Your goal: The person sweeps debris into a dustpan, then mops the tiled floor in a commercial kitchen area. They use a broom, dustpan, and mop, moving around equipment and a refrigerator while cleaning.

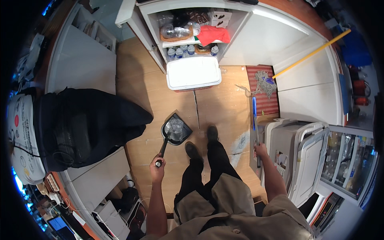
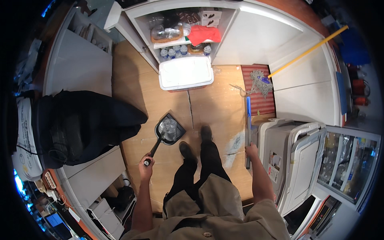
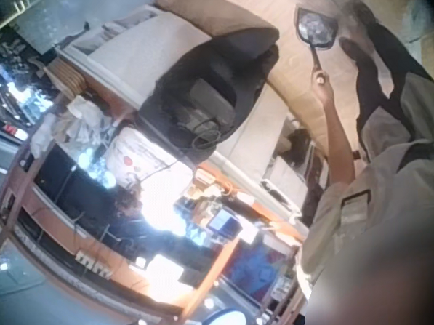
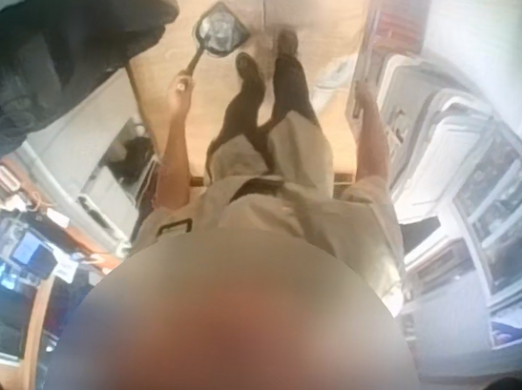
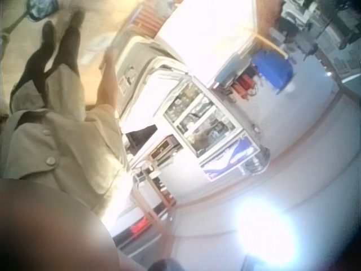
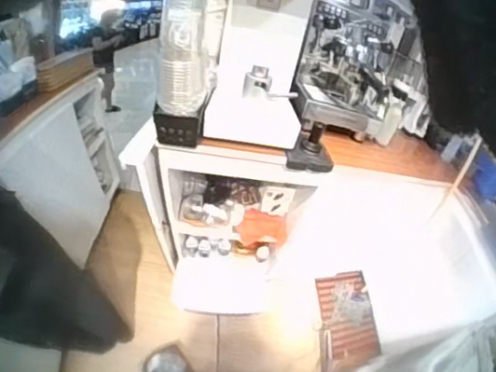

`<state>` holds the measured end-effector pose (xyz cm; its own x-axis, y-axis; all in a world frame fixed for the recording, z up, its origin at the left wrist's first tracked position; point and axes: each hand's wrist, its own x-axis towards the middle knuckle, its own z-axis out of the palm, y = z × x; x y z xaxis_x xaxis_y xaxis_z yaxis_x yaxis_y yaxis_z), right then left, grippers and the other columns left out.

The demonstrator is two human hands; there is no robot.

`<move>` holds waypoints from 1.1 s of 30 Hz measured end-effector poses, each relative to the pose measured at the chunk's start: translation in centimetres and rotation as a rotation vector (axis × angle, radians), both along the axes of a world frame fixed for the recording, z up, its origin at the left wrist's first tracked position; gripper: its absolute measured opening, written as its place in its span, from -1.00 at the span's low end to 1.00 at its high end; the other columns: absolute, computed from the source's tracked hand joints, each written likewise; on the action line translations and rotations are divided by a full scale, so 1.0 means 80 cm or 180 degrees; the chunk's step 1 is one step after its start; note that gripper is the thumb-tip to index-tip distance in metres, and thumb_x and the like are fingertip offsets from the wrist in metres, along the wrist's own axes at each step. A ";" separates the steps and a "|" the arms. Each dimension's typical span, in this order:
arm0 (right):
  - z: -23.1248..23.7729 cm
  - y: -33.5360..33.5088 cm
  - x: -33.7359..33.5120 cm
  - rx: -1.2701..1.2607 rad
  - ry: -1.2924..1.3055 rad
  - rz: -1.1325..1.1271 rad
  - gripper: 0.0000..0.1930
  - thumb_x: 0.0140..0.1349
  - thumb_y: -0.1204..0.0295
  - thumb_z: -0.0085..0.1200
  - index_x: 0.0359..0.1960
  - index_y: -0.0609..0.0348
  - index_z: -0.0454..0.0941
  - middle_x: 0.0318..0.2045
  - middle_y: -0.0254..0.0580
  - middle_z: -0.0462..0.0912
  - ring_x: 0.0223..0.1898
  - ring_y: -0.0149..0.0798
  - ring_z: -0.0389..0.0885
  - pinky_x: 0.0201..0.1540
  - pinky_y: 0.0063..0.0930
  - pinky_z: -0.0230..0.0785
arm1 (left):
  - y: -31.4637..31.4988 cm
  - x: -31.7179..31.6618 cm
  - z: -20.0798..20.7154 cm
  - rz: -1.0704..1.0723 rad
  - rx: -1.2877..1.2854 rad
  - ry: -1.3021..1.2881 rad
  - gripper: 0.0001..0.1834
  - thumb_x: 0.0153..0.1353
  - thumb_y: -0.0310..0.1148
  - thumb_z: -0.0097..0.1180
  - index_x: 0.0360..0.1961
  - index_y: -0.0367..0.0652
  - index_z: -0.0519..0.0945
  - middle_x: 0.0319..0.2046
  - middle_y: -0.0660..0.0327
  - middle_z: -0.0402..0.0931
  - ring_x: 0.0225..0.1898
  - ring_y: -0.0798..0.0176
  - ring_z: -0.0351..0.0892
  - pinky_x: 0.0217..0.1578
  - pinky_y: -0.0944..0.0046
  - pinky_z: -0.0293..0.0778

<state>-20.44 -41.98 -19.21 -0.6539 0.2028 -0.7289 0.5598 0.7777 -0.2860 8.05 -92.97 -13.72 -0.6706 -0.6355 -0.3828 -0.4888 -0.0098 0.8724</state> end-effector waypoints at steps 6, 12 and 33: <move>-0.075 -0.147 0.076 0.0031 -0.0551 0.0668 -0.79 0.12 0.48 0.00 -0.28 0.38 0.57 -0.38 0.26 0.68 -0.33 0.14 0.73 -0.26 -0.04 0.59 | -0.002 -0.064 -0.055 -0.0616 -0.0047 -0.0145 -0.77 -0.02 -0.77 0.20 -0.36 -0.22 0.55 -0.01 -0.02 0.59 0.10 0.09 0.57 0.08 0.20 0.42; 0.067 -0.137 0.132 -0.0862 -0.1000 -0.0182 -0.49 0.12 0.44 0.01 0.17 0.25 0.47 -0.31 0.30 0.65 -0.16 0.28 0.64 -0.07 -0.01 0.49 | 0.027 -0.113 -0.066 -0.0870 0.0067 -0.0111 -0.80 0.00 -0.74 0.20 -0.37 -0.25 0.56 0.00 -0.02 0.58 0.08 0.10 0.58 0.09 0.21 0.42; -0.060 0.040 -0.134 -0.0025 -0.0293 -0.0189 -0.40 0.19 0.52 -0.08 0.30 0.39 0.16 -0.18 0.52 0.58 -0.06 0.38 0.58 0.01 0.04 0.47 | 0.285 -0.503 -0.078 -0.2218 -0.0181 0.0147 -0.80 -0.02 -0.73 0.22 -0.40 -0.26 0.50 -0.30 0.04 0.57 -0.05 0.05 0.61 -0.03 0.19 0.45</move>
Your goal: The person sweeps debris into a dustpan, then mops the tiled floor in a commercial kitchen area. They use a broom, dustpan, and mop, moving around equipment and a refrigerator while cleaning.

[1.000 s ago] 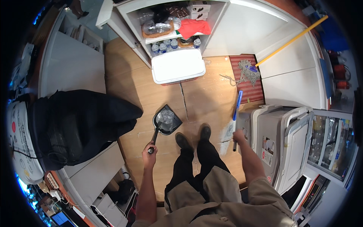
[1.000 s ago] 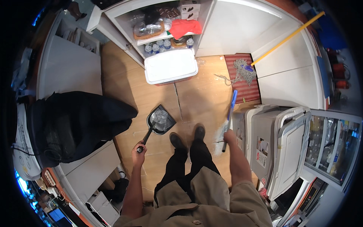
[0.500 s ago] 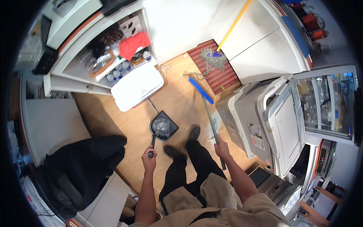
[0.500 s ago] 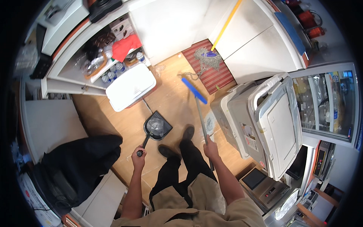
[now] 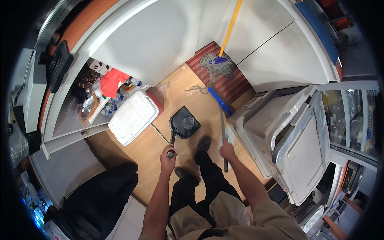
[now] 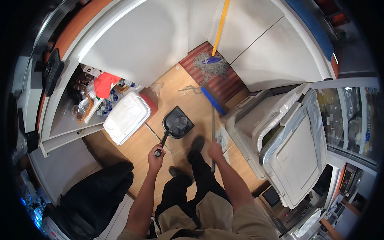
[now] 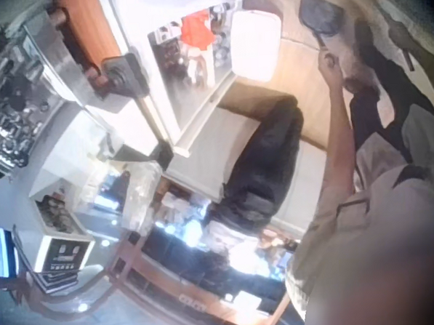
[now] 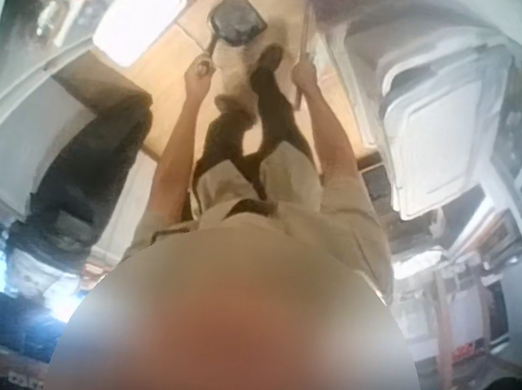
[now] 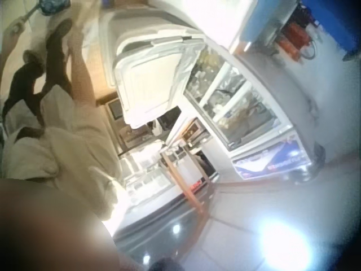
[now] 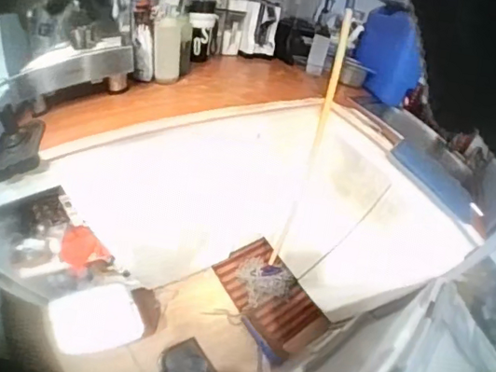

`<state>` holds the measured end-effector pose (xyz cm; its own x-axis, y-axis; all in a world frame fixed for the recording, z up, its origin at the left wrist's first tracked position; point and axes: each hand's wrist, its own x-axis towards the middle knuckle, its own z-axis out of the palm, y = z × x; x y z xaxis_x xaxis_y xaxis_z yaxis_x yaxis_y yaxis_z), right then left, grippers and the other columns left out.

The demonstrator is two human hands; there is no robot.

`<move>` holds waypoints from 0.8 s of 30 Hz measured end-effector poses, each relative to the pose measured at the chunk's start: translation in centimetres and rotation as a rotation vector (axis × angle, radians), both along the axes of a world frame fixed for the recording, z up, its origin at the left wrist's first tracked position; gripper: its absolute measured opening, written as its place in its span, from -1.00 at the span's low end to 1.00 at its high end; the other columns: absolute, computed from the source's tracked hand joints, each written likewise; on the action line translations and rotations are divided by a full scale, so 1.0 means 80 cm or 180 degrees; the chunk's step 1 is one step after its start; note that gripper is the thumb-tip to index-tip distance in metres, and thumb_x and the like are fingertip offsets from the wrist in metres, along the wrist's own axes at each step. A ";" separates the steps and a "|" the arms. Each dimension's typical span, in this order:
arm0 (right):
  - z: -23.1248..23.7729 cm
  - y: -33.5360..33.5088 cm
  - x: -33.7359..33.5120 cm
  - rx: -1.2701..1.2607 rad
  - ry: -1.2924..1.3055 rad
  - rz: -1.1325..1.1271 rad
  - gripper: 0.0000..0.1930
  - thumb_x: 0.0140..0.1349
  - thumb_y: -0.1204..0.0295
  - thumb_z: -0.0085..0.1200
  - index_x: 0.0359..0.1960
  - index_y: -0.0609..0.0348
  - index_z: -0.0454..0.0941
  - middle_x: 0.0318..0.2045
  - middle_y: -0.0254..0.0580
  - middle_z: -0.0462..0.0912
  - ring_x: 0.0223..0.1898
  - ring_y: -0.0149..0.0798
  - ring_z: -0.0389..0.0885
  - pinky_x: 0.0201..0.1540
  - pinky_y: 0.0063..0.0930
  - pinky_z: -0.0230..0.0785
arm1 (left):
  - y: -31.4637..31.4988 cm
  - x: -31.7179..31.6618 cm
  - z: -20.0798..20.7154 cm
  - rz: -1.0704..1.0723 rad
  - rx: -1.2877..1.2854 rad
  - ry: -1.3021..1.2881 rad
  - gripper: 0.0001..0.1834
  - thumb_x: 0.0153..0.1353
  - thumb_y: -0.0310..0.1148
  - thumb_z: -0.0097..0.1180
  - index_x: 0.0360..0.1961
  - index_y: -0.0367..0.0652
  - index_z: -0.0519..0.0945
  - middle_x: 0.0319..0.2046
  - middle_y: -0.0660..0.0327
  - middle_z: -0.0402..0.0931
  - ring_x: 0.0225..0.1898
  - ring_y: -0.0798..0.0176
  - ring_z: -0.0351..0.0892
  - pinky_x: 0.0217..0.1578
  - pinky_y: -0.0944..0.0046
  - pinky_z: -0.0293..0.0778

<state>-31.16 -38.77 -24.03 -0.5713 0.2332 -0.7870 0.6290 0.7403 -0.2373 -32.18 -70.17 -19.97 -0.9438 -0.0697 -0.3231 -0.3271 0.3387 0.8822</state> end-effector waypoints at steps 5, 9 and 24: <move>0.121 0.015 0.068 -0.1035 -0.0090 -0.0194 -0.32 0.17 0.45 -0.02 0.37 0.33 0.15 -0.19 0.44 0.60 -0.11 0.30 0.62 -0.06 0.02 0.47 | 0.016 -0.032 -0.016 0.0057 0.0031 -0.0065 -0.82 0.02 -0.71 0.21 -0.39 -0.26 0.50 -0.30 0.06 0.57 -0.07 0.07 0.61 -0.04 0.20 0.45; 0.117 0.019 0.043 -0.0599 -0.0033 -0.0216 -0.33 0.20 0.44 -0.02 0.38 0.31 0.14 -0.17 0.41 0.60 -0.10 0.28 0.62 -0.06 0.01 0.47 | 0.009 -0.045 -0.014 -0.0026 0.0081 -0.0351 -0.81 0.01 -0.71 0.24 -0.40 -0.24 0.52 -0.16 0.05 0.59 0.02 0.13 0.56 0.02 0.24 0.41; 0.100 -0.056 0.046 -0.0423 0.0069 -0.0311 -0.35 0.20 0.45 -0.05 0.39 0.16 0.17 -0.16 0.41 0.61 -0.05 0.32 0.60 0.01 0.05 0.46 | -0.011 -0.059 0.006 -0.0269 -0.0145 -0.0177 -0.80 -0.03 -0.68 0.26 -0.38 -0.26 0.53 -0.17 -0.03 0.61 -0.01 -0.01 0.61 -0.01 0.15 0.45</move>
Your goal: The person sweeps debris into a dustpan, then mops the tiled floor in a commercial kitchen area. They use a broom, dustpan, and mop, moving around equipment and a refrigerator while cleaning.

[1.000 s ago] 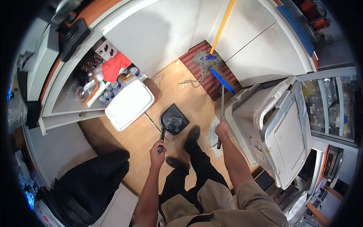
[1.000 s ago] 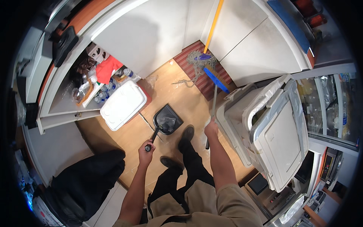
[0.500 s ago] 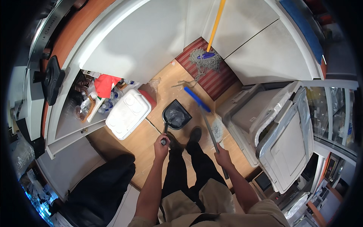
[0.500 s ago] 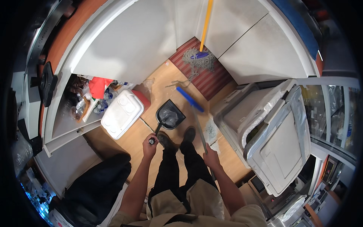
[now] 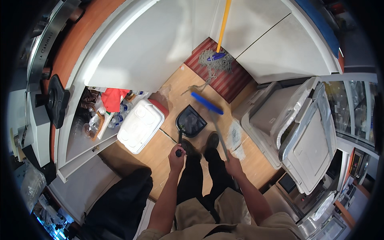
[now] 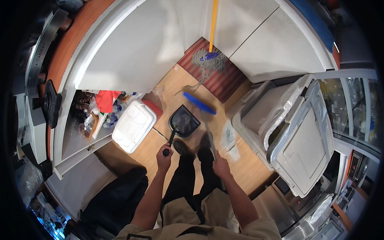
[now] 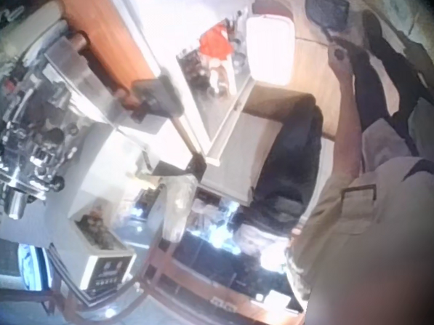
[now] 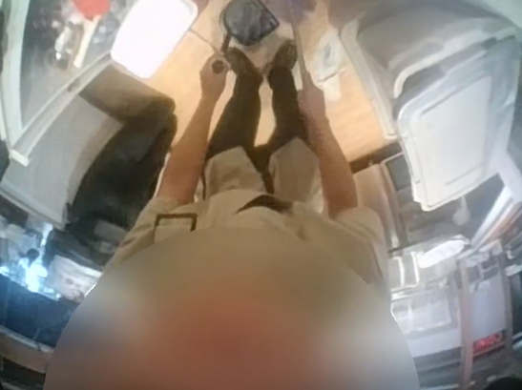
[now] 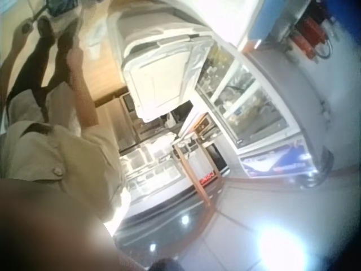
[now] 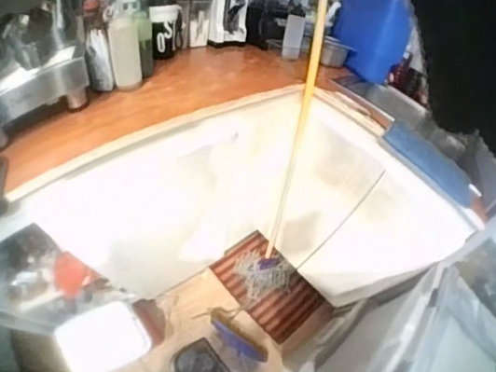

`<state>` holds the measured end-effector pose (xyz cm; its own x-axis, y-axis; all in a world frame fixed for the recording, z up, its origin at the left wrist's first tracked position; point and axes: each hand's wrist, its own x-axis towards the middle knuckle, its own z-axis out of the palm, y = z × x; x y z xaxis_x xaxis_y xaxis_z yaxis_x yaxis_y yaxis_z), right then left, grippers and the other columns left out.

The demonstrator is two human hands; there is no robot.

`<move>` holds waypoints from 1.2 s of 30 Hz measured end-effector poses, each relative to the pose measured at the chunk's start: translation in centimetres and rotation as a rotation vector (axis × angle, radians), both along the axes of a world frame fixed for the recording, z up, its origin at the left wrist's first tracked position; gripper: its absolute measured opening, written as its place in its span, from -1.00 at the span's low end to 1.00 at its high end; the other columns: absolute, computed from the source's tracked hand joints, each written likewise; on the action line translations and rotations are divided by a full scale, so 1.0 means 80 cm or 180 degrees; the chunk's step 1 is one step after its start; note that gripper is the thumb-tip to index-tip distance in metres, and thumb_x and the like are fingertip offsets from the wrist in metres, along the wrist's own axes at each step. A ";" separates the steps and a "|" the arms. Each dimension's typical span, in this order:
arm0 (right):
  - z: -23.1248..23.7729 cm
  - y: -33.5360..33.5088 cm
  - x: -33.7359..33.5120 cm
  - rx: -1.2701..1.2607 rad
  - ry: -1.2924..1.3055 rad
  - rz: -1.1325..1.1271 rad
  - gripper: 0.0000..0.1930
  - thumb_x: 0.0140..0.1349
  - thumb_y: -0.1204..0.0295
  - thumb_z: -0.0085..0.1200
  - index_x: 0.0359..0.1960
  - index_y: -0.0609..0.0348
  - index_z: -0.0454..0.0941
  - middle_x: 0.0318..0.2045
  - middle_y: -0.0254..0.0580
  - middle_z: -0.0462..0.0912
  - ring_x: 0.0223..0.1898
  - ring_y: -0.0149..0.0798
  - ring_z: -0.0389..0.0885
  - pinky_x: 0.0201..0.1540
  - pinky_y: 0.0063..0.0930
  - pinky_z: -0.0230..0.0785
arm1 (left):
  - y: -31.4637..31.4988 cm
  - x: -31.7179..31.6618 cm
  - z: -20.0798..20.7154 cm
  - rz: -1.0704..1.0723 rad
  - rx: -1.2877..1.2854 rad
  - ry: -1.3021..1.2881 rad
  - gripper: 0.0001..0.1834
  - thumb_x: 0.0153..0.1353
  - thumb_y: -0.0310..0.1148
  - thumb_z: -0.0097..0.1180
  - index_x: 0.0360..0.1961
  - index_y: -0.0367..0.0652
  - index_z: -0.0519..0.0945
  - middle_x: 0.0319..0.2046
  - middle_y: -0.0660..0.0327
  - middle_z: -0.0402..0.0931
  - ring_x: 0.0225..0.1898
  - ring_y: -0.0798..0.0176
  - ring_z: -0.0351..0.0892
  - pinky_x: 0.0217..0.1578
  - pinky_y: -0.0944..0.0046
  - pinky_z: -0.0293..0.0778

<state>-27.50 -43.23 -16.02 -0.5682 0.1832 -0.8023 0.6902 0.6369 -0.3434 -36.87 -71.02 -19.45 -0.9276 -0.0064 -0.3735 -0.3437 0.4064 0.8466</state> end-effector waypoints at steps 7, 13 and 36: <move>-0.037 -0.014 -0.041 0.0007 -0.0398 0.0431 -0.33 0.19 0.46 -0.03 0.39 0.16 0.16 -0.17 0.34 0.63 -0.07 0.30 0.61 0.02 0.05 0.45 | -0.008 -0.007 -0.011 0.0223 0.0064 -0.0058 -0.80 -0.03 -0.66 0.27 -0.38 -0.25 0.54 -0.11 -0.02 0.62 0.00 -0.01 0.61 0.01 0.15 0.45; 0.053 -0.013 -0.032 -0.0082 -0.0026 0.0737 -0.32 0.17 0.48 -0.03 0.39 0.21 0.16 -0.26 0.36 0.63 -0.14 0.31 0.62 -0.03 0.08 0.45 | -0.024 -0.003 -0.001 0.0653 -0.0022 -0.0132 -0.83 0.02 -0.64 0.29 -0.37 -0.26 0.55 -0.08 0.04 0.62 0.02 0.12 0.59 0.06 0.20 0.43; -0.019 0.007 -0.178 0.0708 0.0177 0.2271 -0.36 0.22 0.51 -0.08 0.40 0.12 0.16 -0.30 0.20 0.62 -0.26 0.19 0.65 -0.19 0.02 0.49 | -0.022 0.014 -0.028 0.1891 -0.0011 -0.0038 -0.78 0.03 -0.61 0.34 -0.29 -0.27 0.57 -0.12 0.05 0.61 0.01 0.11 0.59 0.10 0.18 0.42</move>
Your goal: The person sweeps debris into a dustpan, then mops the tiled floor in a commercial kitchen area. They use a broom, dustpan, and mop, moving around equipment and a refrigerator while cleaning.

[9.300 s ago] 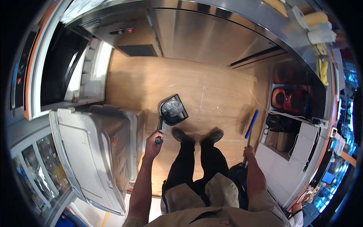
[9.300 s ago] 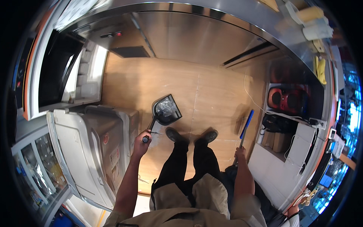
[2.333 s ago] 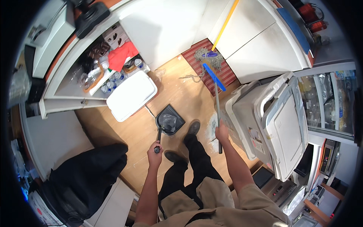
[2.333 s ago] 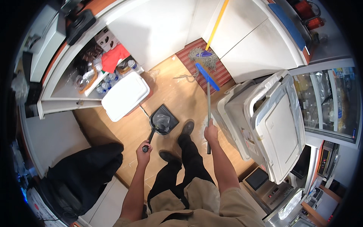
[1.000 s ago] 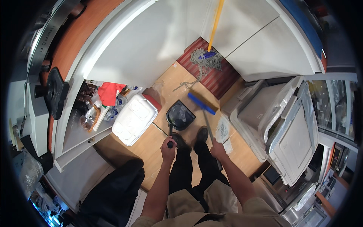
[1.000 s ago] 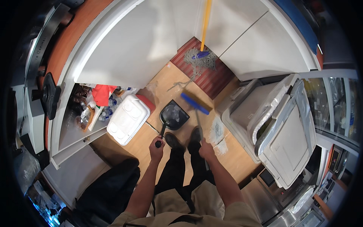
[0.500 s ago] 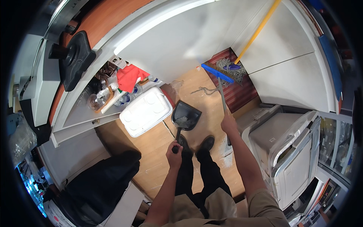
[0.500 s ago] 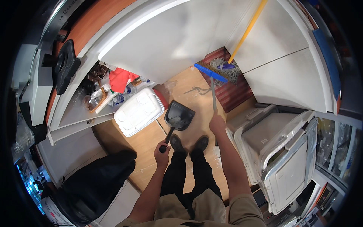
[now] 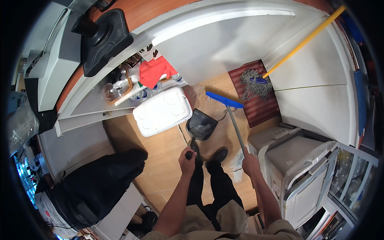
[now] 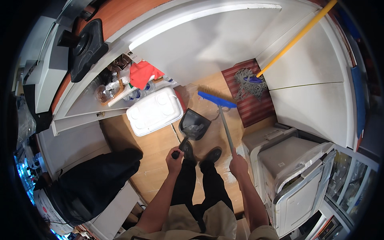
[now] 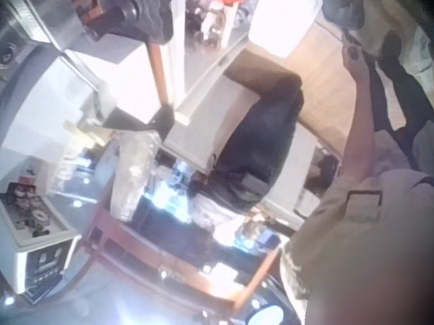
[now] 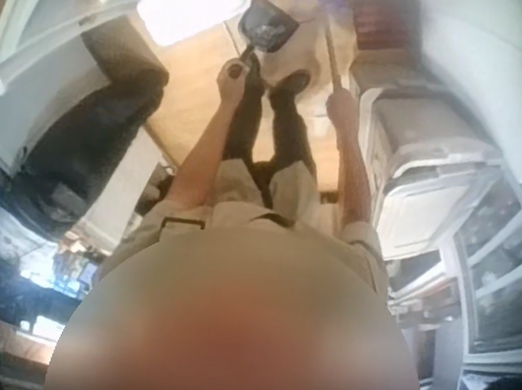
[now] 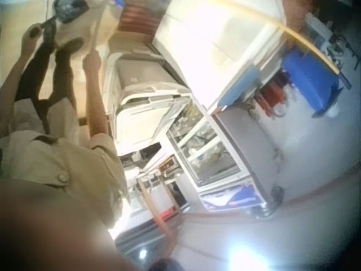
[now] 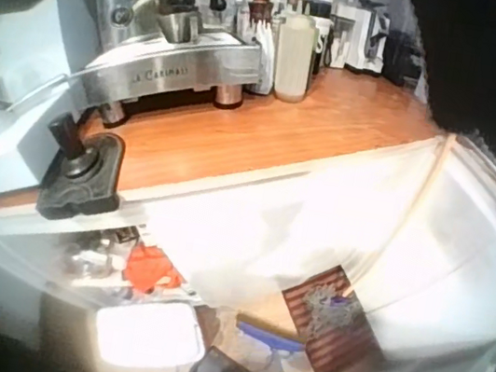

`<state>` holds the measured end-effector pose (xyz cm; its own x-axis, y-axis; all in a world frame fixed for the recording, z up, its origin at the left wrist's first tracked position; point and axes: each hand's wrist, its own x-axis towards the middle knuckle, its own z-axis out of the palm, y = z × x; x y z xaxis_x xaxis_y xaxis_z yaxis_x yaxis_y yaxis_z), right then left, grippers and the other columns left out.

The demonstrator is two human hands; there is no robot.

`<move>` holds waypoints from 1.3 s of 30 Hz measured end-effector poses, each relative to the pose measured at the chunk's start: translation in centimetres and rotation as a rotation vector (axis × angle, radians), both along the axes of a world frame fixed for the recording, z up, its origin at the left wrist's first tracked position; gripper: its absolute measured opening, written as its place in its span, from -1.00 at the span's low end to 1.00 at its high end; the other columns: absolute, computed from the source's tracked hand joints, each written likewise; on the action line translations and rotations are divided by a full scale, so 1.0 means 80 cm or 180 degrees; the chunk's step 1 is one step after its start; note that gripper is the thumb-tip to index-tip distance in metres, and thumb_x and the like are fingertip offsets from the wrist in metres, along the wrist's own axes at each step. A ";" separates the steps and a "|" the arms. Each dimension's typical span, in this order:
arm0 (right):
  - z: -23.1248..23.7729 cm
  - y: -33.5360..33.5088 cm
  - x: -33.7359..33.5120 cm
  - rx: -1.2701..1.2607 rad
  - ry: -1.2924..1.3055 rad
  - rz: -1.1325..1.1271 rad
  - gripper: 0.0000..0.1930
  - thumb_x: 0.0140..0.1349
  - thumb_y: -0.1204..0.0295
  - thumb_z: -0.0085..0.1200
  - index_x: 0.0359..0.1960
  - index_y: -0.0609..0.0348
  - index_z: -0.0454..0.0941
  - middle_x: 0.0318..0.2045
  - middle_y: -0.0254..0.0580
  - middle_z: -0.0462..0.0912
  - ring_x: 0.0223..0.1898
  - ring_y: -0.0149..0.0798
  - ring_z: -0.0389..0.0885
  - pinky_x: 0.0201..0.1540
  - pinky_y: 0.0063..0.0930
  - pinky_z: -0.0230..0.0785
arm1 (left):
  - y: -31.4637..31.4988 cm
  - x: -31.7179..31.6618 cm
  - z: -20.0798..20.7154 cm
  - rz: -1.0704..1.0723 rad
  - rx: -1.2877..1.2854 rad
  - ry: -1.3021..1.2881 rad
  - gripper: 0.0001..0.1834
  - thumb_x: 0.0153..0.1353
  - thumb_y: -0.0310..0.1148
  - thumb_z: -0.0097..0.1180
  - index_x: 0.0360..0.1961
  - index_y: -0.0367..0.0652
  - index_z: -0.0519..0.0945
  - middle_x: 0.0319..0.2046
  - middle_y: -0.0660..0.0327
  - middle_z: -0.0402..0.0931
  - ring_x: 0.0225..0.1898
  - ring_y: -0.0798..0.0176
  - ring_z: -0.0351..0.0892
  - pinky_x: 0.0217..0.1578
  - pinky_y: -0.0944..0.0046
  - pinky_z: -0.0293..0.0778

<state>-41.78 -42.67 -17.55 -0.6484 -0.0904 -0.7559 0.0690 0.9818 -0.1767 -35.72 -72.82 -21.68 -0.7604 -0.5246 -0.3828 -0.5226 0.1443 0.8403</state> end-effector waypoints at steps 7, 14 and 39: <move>-0.117 -0.081 -0.116 -0.0093 0.0680 0.0307 -0.45 0.31 0.47 -0.14 0.37 0.16 0.20 -0.29 0.15 0.64 -0.22 0.15 0.66 -0.15 0.01 0.50 | 0.003 0.006 -0.005 -0.0004 0.0138 0.0021 -0.79 0.04 -0.60 0.33 -0.29 -0.25 0.57 -0.10 0.05 0.60 0.04 0.07 0.58 0.11 0.16 0.41; -0.024 -0.016 -0.017 0.0173 -0.0165 0.0774 -0.47 0.31 0.39 -0.08 0.33 0.13 0.25 -0.31 0.06 0.67 -0.21 0.09 0.68 -0.15 -0.06 0.52 | -0.003 -0.002 0.011 -0.0102 -0.0027 -0.0104 -0.80 0.02 -0.59 0.33 -0.33 -0.24 0.57 -0.11 0.04 0.62 0.05 0.05 0.58 0.11 0.15 0.42; 0.014 0.010 0.117 -0.0206 -0.0571 0.0416 -0.45 0.24 0.47 -0.06 0.31 0.00 0.30 -0.26 0.15 0.67 -0.14 0.19 0.65 -0.11 0.07 0.49 | 0.032 0.080 -0.008 0.0469 0.0128 0.0223 -0.80 -0.01 -0.68 0.28 -0.38 -0.22 0.55 -0.24 0.16 0.57 -0.14 0.20 0.58 -0.02 0.28 0.44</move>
<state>-32.38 -41.86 -16.47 -0.4838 -0.2169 -0.8479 -0.0221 0.9715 -0.2359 -29.33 -70.28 -22.28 -0.7019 -0.6178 -0.3545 -0.4756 0.0361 0.8789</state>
